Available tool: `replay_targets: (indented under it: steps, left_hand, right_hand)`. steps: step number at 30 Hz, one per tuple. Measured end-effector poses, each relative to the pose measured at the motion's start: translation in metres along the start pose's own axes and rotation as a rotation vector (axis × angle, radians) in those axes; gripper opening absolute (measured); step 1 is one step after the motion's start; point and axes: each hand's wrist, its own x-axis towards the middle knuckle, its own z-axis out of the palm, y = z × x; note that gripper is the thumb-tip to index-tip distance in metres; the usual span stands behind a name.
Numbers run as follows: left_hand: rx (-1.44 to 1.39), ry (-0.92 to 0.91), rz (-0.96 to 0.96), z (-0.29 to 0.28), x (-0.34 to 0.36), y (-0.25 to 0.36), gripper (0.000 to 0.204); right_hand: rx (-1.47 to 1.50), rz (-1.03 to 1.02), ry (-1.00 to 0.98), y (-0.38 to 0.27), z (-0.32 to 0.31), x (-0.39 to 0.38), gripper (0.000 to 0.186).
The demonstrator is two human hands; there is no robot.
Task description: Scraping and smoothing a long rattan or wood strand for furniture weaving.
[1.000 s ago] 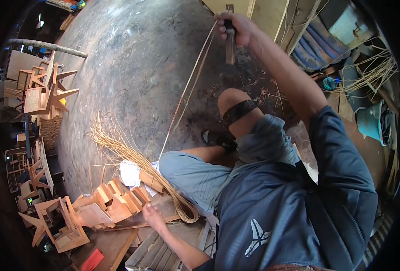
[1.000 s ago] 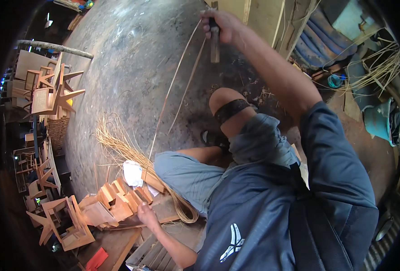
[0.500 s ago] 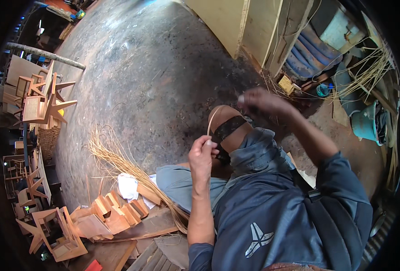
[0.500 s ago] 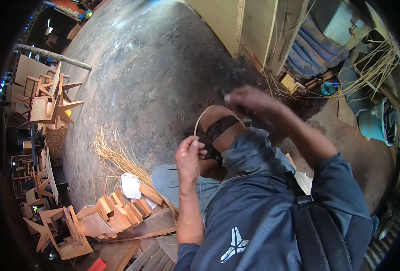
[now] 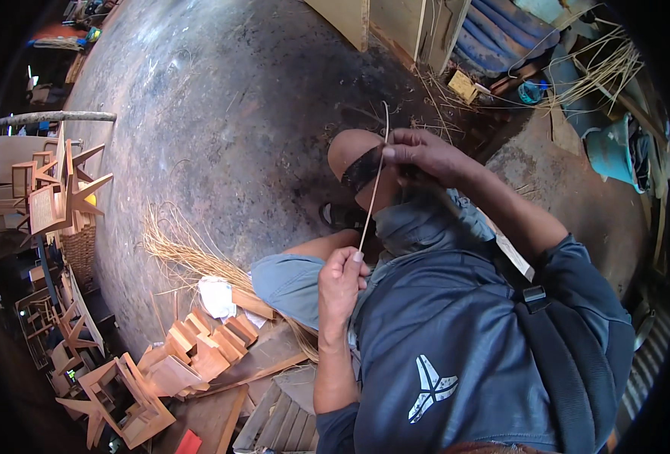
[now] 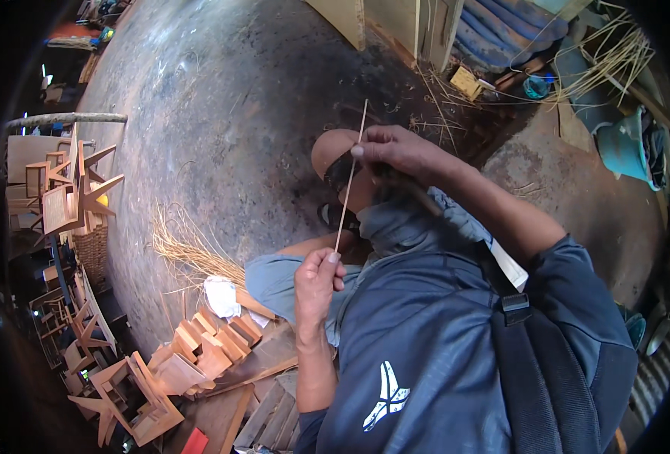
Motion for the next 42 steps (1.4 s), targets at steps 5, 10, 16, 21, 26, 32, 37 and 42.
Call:
replay_targets:
  steps: [5, 10, 16, 21, 26, 32, 37, 42]
  left_hand:
    - [-0.095, 0.091, 0.097, 0.011, -0.003, -0.008, 0.015]
    - [-0.110, 0.183, 0.096, 0.009, -0.005, -0.012, 0.015]
    - [-0.064, 0.151, 0.153, 0.015, -0.002, -0.009, 0.015]
    - [0.130, 0.205, 0.318, 0.015, -0.010, -0.012, 0.012]
    - [0.114, 0.154, 0.145, -0.001, -0.041, -0.006, 0.008]
    - [0.095, 0.173, 0.062, -0.019, -0.068, -0.009, 0.007]
    - [-0.043, 0.214, 0.023, -0.033, -0.085, -0.031, 0.009]
    - [-0.057, 0.230, 0.008, -0.002, -0.045, -0.021, 0.007]
  right_hand:
    - [0.012, 0.191, -0.384, 0.027, 0.056, -0.026, 0.033]
    - [0.324, 0.110, -0.040, 0.018, 0.053, -0.027, 0.036]
    - [-0.050, 0.191, -0.381, 0.042, 0.076, -0.032, 0.030]
    - [0.127, 0.210, -0.311, 0.040, 0.073, -0.032, 0.028]
    - [0.233, 0.278, -0.296, 0.030, 0.058, -0.031, 0.026]
    - [0.307, 0.230, -0.285, 0.025, 0.040, -0.015, 0.024]
    - [0.206, 0.141, -0.076, 0.014, 0.005, -0.008, 0.027]
    - [-0.056, 0.259, -0.353, 0.016, 0.062, -0.036, 0.040]
